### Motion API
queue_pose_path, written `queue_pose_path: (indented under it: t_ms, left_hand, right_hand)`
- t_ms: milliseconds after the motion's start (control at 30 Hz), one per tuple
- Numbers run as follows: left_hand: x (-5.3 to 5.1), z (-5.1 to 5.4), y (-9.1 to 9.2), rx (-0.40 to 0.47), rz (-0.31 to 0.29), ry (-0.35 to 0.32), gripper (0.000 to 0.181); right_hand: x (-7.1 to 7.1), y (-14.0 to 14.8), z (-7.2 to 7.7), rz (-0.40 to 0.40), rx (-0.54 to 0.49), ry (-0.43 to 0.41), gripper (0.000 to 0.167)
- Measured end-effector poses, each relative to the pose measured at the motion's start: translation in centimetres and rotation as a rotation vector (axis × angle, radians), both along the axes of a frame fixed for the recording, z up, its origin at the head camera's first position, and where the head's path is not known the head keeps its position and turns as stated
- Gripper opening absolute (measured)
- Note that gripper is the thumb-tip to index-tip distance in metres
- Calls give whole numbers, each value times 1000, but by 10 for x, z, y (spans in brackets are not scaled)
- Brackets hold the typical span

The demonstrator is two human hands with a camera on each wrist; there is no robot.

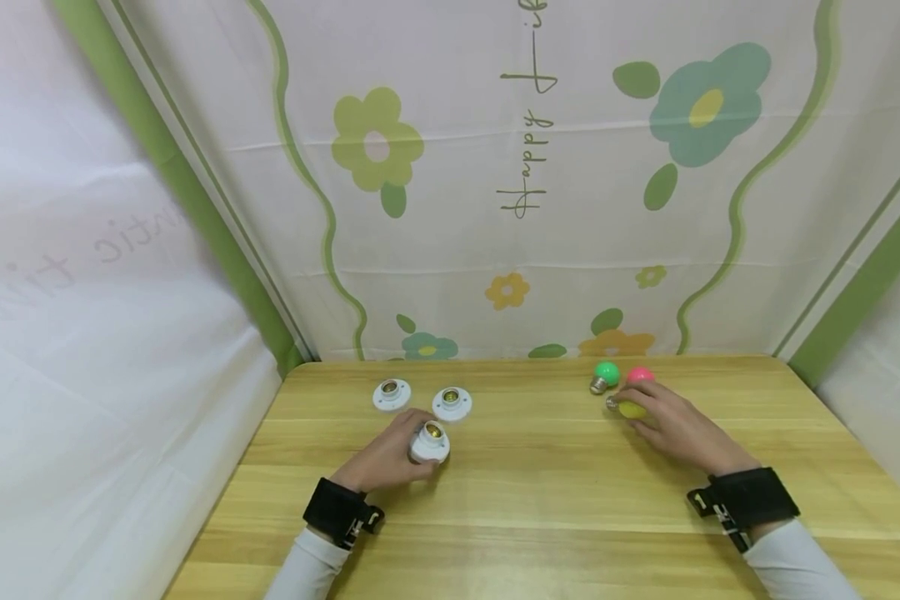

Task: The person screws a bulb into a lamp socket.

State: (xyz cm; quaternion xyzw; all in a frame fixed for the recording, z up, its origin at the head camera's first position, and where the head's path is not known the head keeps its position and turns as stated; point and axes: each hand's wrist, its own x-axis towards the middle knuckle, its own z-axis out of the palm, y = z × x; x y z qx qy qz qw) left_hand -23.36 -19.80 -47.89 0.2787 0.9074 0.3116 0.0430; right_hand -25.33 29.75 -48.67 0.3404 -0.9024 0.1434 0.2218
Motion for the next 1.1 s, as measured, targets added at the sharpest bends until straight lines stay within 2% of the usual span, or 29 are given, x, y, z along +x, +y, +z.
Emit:
queue_pose_path:
  t_ms: [167,333,733,1100]
  left_hand:
    - [0,1,3,-2,-9,30,57]
    - [1,2,4,5,-11,30,56]
    - [1,5,7,16,0,24,54]
    - [1,7,10,11,-16,26,60]
  right_hand:
    - [2,-2,2,-14,-19,-34,59]
    - [3,-4,4,-31,-29,-53,56]
    - [10,-12,12,-21,-44,-56,55]
    - [13,-20,20,30,-44,-25,60]
